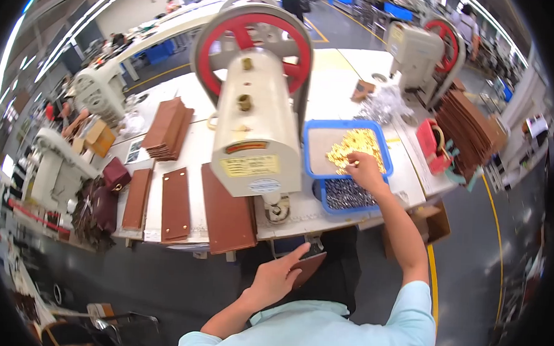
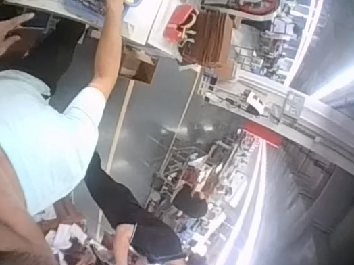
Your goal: Using a manual press machine to attach metal rivets to rectangular leather panels.
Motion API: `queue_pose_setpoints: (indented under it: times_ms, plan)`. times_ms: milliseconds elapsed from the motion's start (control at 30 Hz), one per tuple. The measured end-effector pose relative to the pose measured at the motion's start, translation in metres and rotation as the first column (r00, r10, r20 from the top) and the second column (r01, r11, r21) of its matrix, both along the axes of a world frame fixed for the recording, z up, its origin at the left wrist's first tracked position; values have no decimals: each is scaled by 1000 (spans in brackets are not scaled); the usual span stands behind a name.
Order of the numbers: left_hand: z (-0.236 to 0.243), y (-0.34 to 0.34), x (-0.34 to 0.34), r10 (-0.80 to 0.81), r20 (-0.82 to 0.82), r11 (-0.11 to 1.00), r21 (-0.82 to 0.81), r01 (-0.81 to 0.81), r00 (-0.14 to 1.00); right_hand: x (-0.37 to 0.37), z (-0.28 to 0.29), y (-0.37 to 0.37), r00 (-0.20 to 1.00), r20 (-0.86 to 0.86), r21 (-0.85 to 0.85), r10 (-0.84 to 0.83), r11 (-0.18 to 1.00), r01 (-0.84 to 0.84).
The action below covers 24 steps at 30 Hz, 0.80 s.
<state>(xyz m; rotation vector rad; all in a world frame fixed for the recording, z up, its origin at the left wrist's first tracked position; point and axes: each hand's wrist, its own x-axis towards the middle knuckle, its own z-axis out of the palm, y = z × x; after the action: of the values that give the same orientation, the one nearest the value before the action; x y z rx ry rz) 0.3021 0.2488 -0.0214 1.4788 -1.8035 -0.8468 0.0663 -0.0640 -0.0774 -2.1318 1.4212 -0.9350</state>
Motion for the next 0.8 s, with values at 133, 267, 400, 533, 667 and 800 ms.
queue_pose_setpoints:
  times_ms: [133,267,400,533,667,800]
  plan:
    - [-4,1,5,-154,140,987,-29,160,978,-18,-13,-42,959,-283,-25,1,1000,-9]
    - [-20,9,13,-116,129,987,-97,129,985,-14,-6,-52,969,-244,10,32,999,-30]
    - [-15,15,19,-12,2,999,-32,12,1000,-1,15,-39,978,-205,-1,-31,999,32]
    - [2,8,21,217,-213,975,97,-200,953,-3,20,-14,996,67,-150,-59,986,69]
    - [9,2,21,370,-450,922,288,-260,813,33,62,90,851,509,142,131,962,-233]
    - [4,-7,21,284,-513,929,356,-101,810,51,69,182,777,520,210,355,829,-519]
